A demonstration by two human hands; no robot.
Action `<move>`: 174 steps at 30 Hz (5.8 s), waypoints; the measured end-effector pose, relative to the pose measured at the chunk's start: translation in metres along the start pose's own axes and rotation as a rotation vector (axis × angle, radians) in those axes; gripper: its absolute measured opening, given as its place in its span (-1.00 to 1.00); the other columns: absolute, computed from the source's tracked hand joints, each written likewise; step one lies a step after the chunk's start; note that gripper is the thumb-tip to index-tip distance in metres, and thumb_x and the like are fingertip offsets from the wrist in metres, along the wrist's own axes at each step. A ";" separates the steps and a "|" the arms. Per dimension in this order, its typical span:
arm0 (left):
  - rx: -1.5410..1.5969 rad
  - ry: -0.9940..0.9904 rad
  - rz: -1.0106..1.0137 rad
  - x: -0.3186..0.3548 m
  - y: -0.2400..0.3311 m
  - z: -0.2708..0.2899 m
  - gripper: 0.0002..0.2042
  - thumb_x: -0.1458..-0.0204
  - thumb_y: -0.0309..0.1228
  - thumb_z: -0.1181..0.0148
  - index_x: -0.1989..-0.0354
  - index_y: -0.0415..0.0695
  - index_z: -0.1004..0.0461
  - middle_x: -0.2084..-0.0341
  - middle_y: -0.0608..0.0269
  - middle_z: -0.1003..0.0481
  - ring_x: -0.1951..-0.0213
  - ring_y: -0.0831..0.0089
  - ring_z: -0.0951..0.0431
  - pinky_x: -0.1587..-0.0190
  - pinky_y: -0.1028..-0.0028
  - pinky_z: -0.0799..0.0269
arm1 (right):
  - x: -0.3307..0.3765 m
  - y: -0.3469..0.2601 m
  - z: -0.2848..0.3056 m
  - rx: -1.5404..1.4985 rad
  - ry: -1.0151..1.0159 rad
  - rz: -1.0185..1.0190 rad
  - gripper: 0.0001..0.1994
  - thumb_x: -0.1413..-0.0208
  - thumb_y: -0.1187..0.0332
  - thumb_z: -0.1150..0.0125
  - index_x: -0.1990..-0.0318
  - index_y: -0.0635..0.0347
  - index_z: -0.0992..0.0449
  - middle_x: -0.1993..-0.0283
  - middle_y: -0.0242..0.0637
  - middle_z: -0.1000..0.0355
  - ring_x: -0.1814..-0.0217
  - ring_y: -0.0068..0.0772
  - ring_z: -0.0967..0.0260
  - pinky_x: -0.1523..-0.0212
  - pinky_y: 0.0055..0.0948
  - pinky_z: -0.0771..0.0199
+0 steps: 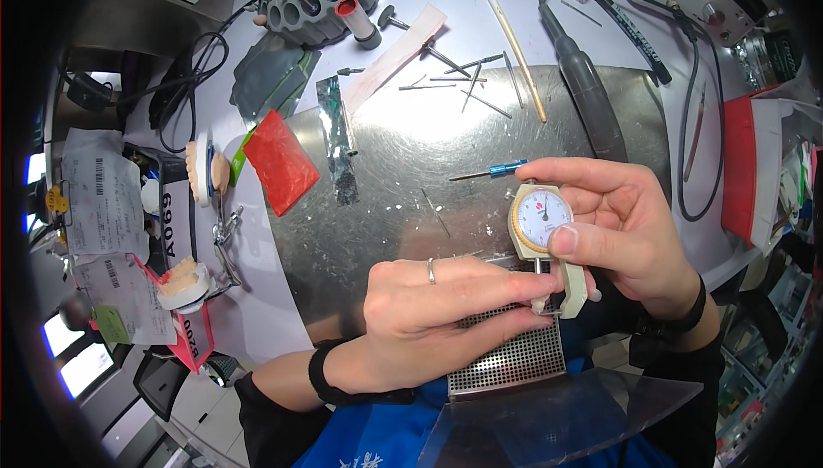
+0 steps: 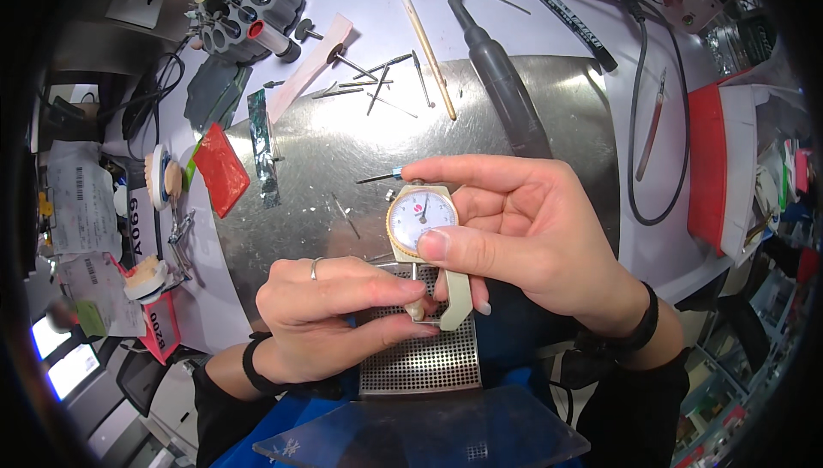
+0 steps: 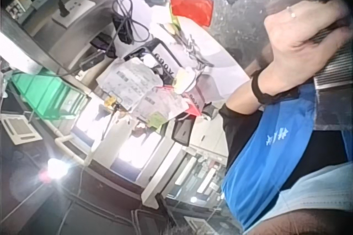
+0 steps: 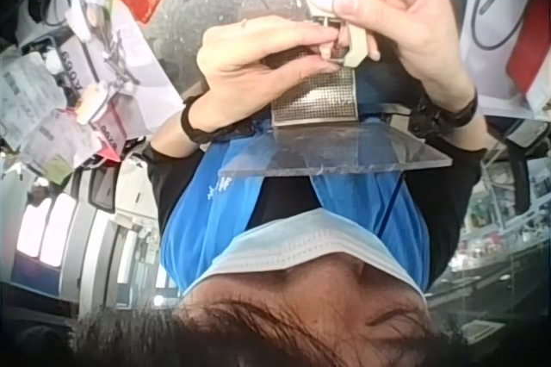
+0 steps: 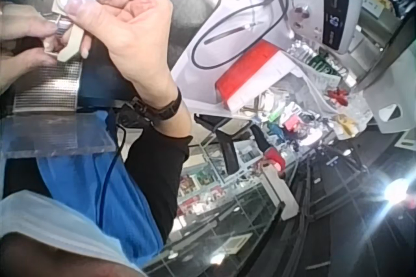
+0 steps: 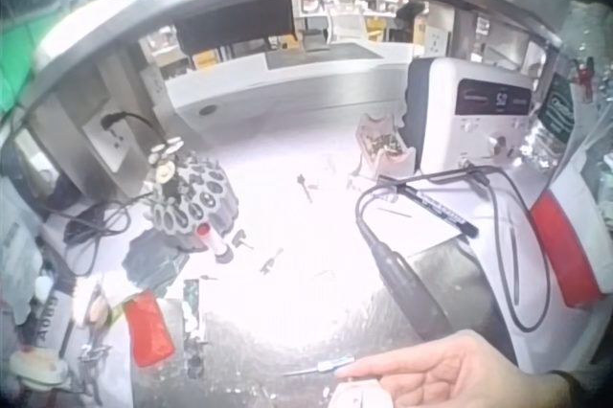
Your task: Measuring a dental bridge mold with a thickness gauge and refining it with a rotary tool at a lab workbench.
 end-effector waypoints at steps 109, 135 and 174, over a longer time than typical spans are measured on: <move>0.307 0.121 0.376 0.030 -0.016 -0.004 -0.66 0.13 -0.72 -0.43 0.12 -0.45 -0.57 0.36 0.03 -0.65 0.32 0.40 -0.69 0.24 0.51 -0.60 | 0.011 -0.014 -0.015 0.571 -0.161 0.592 -0.87 0.04 0.41 -0.35 0.46 0.27 -0.53 0.47 -0.23 -0.47 0.24 -0.05 -0.63 0.08 -0.12 -0.67; 0.341 0.140 0.378 0.031 -0.017 -0.007 -0.64 0.11 -0.75 -0.39 0.07 -0.47 -0.53 0.34 -0.13 -0.62 0.28 0.29 -0.68 0.21 0.43 -0.65 | 0.011 -0.010 -0.012 0.512 -0.175 0.643 -0.89 0.10 0.48 -0.41 0.45 0.32 -0.59 0.42 -0.16 -0.53 0.17 -0.03 -0.62 0.02 -0.14 -0.65; 0.382 0.139 0.360 0.030 -0.018 -0.005 -0.66 0.07 -0.75 -0.36 0.06 -0.44 -0.54 0.31 -0.08 -0.63 0.20 0.26 -0.69 0.13 0.41 -0.64 | 0.007 -0.011 -0.012 0.478 -0.220 0.675 -0.88 0.22 0.55 -0.36 0.45 0.36 -0.60 0.49 -0.15 -0.54 0.19 0.02 -0.63 0.09 -0.10 -0.68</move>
Point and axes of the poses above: each hand's wrist, its own x-axis away from the middle knuckle, its own z-axis out of the back of the hand, y = z × x, the point moved 4 cm from there along -x, towards the middle knuckle
